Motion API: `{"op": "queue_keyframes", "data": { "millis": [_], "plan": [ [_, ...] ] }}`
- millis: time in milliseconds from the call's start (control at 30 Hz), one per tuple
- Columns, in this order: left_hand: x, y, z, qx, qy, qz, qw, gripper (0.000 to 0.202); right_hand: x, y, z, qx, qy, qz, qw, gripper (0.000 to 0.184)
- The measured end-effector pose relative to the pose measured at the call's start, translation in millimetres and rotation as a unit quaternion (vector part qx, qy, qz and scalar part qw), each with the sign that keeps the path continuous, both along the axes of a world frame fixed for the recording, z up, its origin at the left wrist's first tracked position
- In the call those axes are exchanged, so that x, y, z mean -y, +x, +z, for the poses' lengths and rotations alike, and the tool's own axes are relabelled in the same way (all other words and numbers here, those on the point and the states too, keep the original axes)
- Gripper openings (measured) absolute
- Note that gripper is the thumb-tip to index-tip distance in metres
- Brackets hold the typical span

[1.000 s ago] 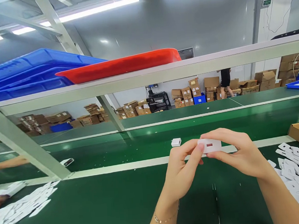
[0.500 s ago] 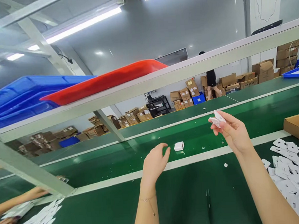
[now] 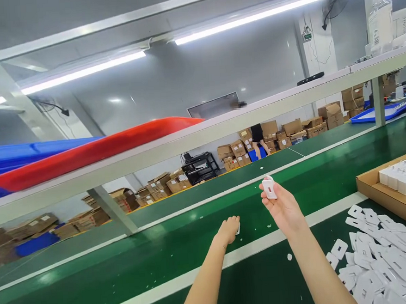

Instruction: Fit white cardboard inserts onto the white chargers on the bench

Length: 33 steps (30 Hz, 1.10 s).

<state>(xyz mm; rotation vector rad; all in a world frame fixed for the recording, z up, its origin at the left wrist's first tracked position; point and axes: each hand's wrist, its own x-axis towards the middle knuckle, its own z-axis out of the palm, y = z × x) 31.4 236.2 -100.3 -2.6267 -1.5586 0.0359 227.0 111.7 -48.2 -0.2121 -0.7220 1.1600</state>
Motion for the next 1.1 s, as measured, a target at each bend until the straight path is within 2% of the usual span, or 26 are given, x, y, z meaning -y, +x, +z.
{"op": "queue_keyframes", "data": {
  "millis": [100,200,333,400,433,533,633,767,867,933,1000,1100],
  "plan": [
    [20.5,2.9,14.7,0.09,0.045,-0.058,0.993,0.028,4.1,-1.4,4.5,0.003,-0.006,0.008,1.0,0.035],
    [61.1,0.9,42.8,0.214,0.117,-0.116,0.963,0.033,12.4,-9.6,12.1,0.003,-0.01,0.027,1.0,0.035],
    [130.3,-7.2,81.0,0.362,0.223,-0.157,0.892,0.047,34.8,-28.0,26.1,0.032,0.011,0.021,0.999,0.034],
    [161.7,-11.5,91.9,0.413,0.256,-0.19,0.853,0.049,48.0,-36.2,31.0,0.071,0.025,0.012,0.997,0.034],
    [175.0,-13.4,94.7,0.449,0.269,-0.215,0.824,0.051,54.4,-39.5,32.5,0.094,0.037,0.008,0.995,0.034],
    [202.0,-18.7,94.5,0.529,0.285,-0.25,0.759,0.055,71.5,-46.6,33.4,0.173,0.097,-0.018,0.98,0.032],
    [210.5,-22.2,88.3,0.566,0.29,-0.225,0.739,0.056,86.1,-52.1,32.6,0.252,0.158,-0.112,0.948,0.028],
    [205.9,-22.5,79.4,0.552,0.356,-0.22,0.721,0.055,98.3,-63.0,29.8,0.363,0.232,-0.283,0.857,0.028],
    [201.6,-20.5,73.4,0.51,0.402,-0.23,0.725,0.05,98.4,-73.4,24.6,0.401,0.295,-0.338,0.799,0.04],
    [201.1,-18.8,70.3,0.505,0.392,-0.217,0.737,0.044,95.7,-79.0,20.6,0.414,0.327,-0.336,0.781,0.047],
    [203.0,-17.1,69.0,0.519,0.366,-0.203,0.745,0.041,92.5,-82.1,17.3,0.424,0.334,-0.32,0.779,0.049],
    [208.7,-17.2,70.7,0.533,0.331,-0.194,0.754,0.044,88.9,-81.2,15.9,0.424,0.327,-0.298,0.79,0.048]
  ]
}}
